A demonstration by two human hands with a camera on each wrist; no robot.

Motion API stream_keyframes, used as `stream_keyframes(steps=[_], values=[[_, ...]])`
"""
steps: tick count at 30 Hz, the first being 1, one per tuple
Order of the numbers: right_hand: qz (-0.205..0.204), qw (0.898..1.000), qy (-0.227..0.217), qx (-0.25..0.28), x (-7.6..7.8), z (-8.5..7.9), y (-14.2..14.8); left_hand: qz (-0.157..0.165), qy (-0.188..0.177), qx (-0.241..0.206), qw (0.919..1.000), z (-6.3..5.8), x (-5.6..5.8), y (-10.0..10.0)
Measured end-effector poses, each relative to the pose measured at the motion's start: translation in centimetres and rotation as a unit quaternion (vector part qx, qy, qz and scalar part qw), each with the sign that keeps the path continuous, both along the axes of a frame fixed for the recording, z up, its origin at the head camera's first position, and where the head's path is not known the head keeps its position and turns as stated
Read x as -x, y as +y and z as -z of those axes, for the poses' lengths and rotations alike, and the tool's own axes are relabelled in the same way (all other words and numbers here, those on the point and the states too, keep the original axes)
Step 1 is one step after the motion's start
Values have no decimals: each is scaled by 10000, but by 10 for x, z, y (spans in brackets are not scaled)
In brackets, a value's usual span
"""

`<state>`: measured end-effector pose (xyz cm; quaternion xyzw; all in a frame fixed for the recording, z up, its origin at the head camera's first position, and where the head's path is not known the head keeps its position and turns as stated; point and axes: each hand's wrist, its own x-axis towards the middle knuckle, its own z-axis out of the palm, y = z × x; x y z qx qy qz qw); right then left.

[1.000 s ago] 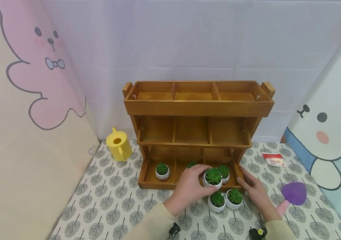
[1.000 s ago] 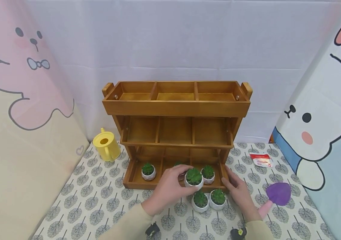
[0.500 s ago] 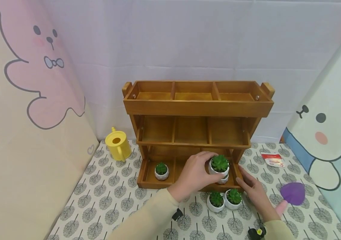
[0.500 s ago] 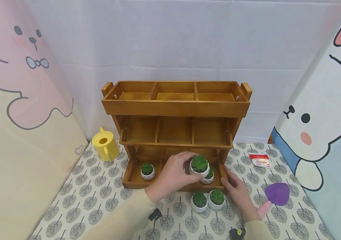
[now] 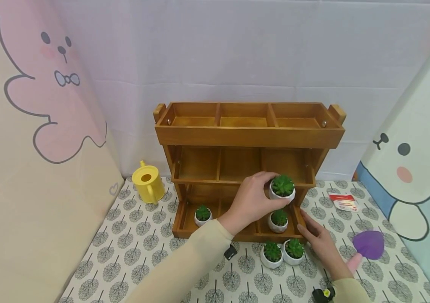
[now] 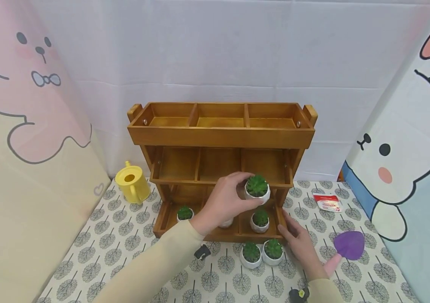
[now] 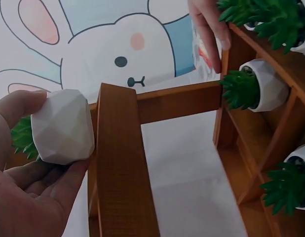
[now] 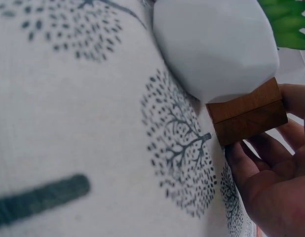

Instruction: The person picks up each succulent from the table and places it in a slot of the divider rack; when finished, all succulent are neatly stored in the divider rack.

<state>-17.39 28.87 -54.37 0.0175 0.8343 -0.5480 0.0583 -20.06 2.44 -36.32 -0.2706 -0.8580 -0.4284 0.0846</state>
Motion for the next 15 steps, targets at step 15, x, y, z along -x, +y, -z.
stream_keyframes(steps=[15], values=[[29, 9999, 86, -131, -1, 1, 0, -262, 311, -168, 9990, -15, 35, 30]])
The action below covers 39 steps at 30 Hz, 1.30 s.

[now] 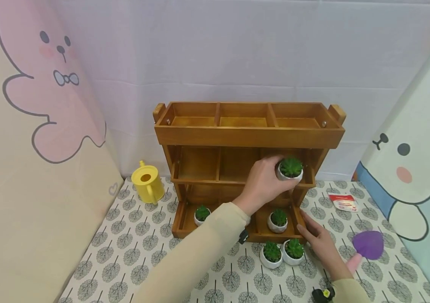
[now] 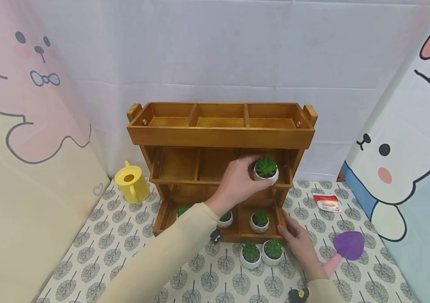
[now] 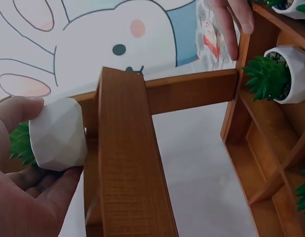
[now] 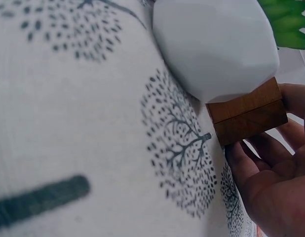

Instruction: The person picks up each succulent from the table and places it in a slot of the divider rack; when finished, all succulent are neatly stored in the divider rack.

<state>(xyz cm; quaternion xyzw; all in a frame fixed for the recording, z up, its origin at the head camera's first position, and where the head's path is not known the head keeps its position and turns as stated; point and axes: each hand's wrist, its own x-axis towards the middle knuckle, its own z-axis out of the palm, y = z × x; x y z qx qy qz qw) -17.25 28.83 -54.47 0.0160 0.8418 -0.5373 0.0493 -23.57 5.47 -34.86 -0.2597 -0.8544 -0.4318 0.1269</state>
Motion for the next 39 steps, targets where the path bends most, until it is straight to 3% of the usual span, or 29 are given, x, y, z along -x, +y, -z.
stream_keyframes(steps=[11, 20, 31, 39], values=[[-34, 10000, -34, 50, 1, -1, -2, -257, -194, 612, 9976, 4, 18, 17], [-22, 10000, -19, -49, 0, -2, -1, -592, -396, 1000, 9924, 2, 15, 32], [-42, 10000, -65, 28, 2, 3, 1, -631, -501, 1034, 9914, 4, 19, 35], [-12, 9999, -102, -65, 1, -1, 0, -546, -233, 1232, 9906, 1, 17, 32]])
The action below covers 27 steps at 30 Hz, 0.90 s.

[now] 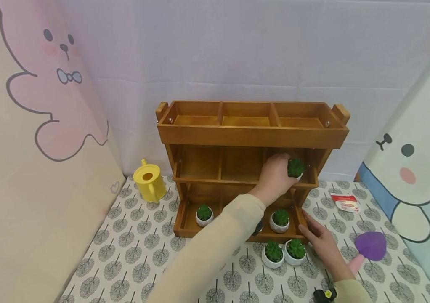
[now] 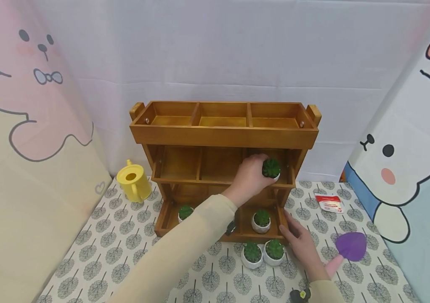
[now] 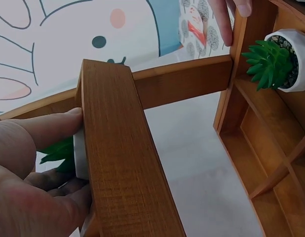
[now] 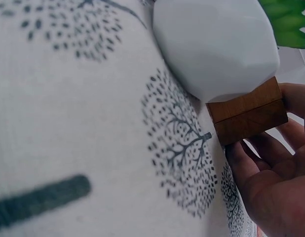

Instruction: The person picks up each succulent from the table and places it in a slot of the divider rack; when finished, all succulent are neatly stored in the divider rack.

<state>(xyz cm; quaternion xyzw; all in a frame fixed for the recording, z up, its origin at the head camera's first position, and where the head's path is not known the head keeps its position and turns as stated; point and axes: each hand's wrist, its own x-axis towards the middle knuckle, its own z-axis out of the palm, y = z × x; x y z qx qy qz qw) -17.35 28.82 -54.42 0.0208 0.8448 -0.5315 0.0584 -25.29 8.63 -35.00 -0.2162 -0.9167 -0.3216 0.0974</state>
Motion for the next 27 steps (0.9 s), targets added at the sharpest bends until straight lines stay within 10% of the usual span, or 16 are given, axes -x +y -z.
stream_keyframes(steps=[27], values=[[11, 9999, -85, 148, 0, -3, -1, 9, -485, 101, 9988, -2, -4, -5]])
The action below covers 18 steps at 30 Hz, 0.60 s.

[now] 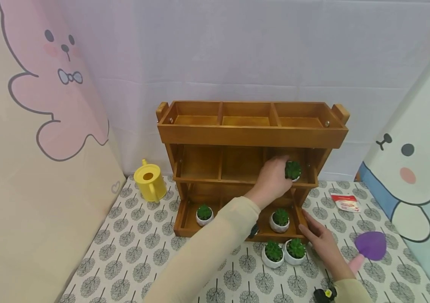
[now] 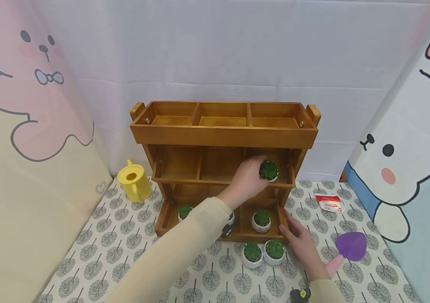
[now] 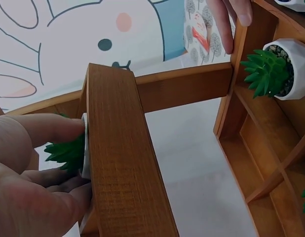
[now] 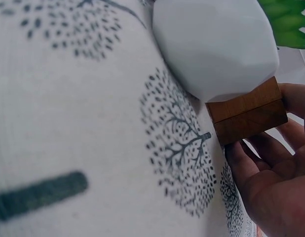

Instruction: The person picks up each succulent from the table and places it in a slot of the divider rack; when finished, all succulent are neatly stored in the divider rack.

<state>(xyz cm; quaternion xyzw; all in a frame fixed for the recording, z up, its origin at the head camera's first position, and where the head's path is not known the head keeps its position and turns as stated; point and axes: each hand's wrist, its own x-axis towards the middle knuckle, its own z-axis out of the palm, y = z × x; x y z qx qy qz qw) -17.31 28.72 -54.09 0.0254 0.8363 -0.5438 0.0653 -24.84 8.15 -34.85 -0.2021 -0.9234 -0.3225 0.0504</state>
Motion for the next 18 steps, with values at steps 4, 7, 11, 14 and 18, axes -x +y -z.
stream_keyframes(steps=[4, 7, 11, 14, 18], values=[[-12, 10000, -28, 19, 0, 0, 0, 110, 20, -303, 9995, 1, -3, -5], [-25, 10000, -43, 45, -1, -1, 0, 210, 130, -462, 9986, 2, -6, -10], [-20, 10000, -43, 50, -1, -1, 1, 373, 263, -759, 9961, 3, -11, -18], [-29, 10000, -11, 14, -1, 0, 1, 504, 302, -1055, 9927, 6, -15, -25], [-85, 10000, 39, -3, -2, 1, 2, 626, 258, -1474, 9868, 12, -22, -34]])
